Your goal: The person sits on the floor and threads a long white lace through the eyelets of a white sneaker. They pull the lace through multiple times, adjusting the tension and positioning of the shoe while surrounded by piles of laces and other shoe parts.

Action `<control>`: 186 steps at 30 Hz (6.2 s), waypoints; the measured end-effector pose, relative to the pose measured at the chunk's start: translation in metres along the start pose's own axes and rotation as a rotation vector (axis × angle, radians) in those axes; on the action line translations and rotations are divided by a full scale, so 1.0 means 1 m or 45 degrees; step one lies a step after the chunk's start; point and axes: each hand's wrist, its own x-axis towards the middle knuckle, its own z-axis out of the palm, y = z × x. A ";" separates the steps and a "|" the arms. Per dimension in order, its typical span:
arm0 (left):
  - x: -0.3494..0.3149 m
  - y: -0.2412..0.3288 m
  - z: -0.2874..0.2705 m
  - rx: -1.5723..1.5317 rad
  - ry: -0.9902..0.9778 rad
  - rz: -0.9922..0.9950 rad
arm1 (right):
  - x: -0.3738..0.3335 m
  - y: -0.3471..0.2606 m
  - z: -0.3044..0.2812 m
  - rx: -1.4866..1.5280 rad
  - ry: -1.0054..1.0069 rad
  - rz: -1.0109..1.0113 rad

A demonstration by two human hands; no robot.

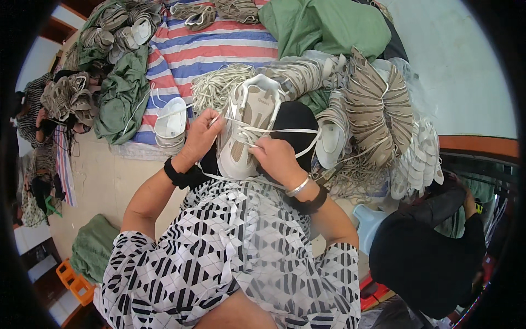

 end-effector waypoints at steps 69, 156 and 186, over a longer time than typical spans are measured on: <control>-0.003 0.015 -0.004 -0.266 -0.356 -0.374 | -0.019 0.028 -0.006 0.367 0.365 0.312; 0.089 0.064 0.026 0.047 -0.687 0.876 | 0.010 0.009 -0.097 1.408 0.184 0.187; 0.030 0.061 0.009 1.005 -0.422 0.735 | 0.024 0.044 -0.052 0.819 -0.167 0.515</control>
